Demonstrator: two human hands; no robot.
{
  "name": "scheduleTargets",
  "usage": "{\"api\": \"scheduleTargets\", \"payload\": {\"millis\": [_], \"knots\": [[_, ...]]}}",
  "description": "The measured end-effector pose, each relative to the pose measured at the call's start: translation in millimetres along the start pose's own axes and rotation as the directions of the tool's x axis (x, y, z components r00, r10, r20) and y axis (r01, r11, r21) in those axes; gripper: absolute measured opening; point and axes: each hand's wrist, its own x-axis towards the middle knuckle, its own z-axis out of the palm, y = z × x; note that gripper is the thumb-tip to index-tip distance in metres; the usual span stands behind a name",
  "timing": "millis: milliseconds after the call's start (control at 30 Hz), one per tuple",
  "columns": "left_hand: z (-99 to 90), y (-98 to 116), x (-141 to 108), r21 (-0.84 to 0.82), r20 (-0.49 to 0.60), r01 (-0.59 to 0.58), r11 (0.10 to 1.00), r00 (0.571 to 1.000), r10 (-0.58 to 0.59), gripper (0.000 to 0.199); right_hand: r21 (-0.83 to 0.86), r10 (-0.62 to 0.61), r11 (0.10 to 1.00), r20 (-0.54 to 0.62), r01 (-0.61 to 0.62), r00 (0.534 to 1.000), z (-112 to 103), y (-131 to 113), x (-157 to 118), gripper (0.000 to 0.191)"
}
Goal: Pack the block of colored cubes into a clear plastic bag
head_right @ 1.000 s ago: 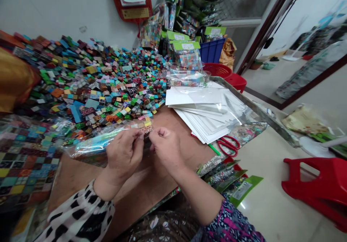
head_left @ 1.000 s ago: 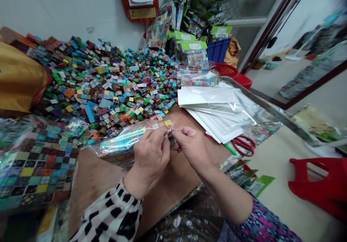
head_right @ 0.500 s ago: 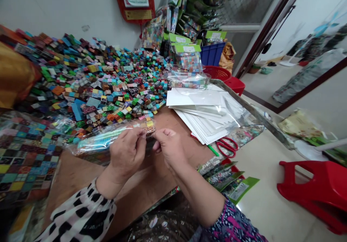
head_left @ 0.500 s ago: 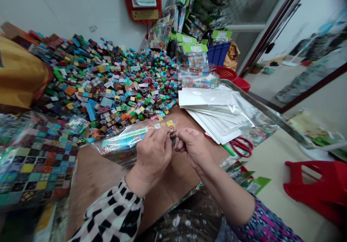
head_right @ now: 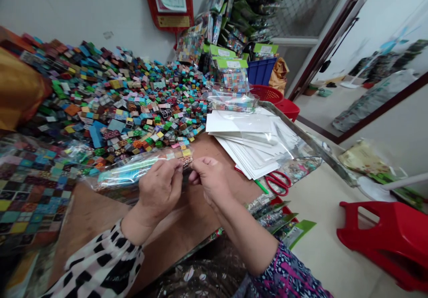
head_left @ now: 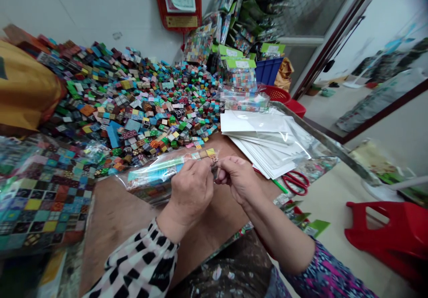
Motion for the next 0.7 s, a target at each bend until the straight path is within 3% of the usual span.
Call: {"api": "scheduleTargets", "payload": {"millis": [200,367,433,533,700], "knots": [[0.2,-1.0,-0.3,-0.02,-0.014,-0.012,1.0,1.0,0.012,0.014,0.199,0.2,0.958,0.061,-0.208,0.978,-4.6,-1.0,3.3,0.016],[0.1,-0.4,-0.9,-0.003,-0.014,-0.012,1.0,1.0,0.012,0.015,0.258,0.368,0.882,0.146,-0.394,0.918,-12.8,0.6,9.2,0.02],[0.1,0.3,-1.0,0.009,-0.011,-0.018,1.0,1.0,0.018,0.015,0.221,0.365,0.889,0.184,-0.4,0.913,-16.6,2.2,12.4,0.015],[0.9,0.5,-1.6,0.009,-0.008,-0.034,0.999,0.999,0.034,0.015,0.175,0.334,0.912,0.209,-0.372,0.919,-20.5,4.6,16.2,0.036],[2.1,-1.2,-3.1,0.023,0.006,-0.057,0.998,0.998,0.056,0.016,0.137,0.319,0.927,0.208,-0.35,0.925,-21.4,6.7,17.3,0.037]]}}
